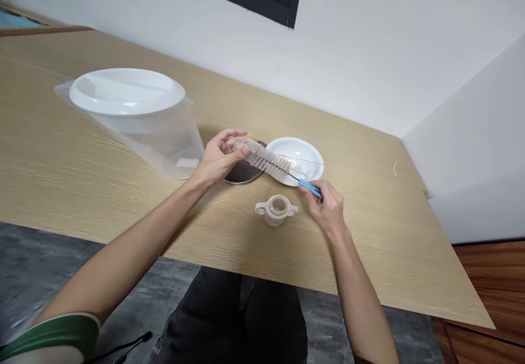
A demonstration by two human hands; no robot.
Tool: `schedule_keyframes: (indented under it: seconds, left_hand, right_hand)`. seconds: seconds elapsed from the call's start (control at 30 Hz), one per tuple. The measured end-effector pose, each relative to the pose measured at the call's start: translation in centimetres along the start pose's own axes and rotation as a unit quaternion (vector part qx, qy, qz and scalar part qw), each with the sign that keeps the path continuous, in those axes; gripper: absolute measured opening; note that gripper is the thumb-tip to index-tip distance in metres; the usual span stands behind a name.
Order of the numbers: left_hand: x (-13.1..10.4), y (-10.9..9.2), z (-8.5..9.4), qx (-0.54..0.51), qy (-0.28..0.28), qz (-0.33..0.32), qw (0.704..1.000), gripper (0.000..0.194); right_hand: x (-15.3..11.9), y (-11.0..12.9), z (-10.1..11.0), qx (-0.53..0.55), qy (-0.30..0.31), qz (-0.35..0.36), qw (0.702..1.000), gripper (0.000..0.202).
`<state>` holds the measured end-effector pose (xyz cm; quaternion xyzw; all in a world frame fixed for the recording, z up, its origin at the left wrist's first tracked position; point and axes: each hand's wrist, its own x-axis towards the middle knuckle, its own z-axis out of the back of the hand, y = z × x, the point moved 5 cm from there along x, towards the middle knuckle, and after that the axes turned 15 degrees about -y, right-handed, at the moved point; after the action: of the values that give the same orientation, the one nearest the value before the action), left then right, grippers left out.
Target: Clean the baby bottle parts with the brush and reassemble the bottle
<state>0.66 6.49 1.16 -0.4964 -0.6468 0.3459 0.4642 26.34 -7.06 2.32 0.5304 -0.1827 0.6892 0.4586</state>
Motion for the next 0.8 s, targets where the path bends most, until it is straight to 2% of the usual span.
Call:
schedule_keyframes:
  seconds: [0.23,0.33,0.4,0.53,0.67,0.8]
  left_hand:
    - [-0.6,-0.9,-0.6,-0.011,0.061,-0.001,0.998,0.076]
    - [-0.8,-1.2,-0.7,-0.012,0.068,-0.002,0.998,0.078]
    - [-0.8,-1.3,-0.7,-0.012,0.065,0.000,0.998,0.078]
    - [-0.7,-1.1,-0.6,-0.010,0.055,0.002,0.998,0.079]
    - [-0.6,-0.8,-0.7,-0.009,0.042,0.008,0.999,0.075]
    - [-0.5,-0.4,-0.5,0.012,0.001,0.026,1.000,0.067]
  right_hand:
    - [0.0,-0.1,0.2,-0.025,0.000,0.007,1.000,0.027]
    - [-0.1,-0.1,0.1,-0.015,0.002,-0.008,1.000,0.022]
    - [-0.2,-0.2,0.0,0.000,-0.001,-0.026,1.000,0.016]
    - [-0.6,-0.7,-0.1,0.009,-0.024,-0.043,0.999,0.025]
    - [-0.6,-0.9,0.0,-0.007,-0.040,-0.016,0.999,0.018]
    - [-0.2,-0.5,0.1,0.012,-0.039,0.016,0.999,0.017]
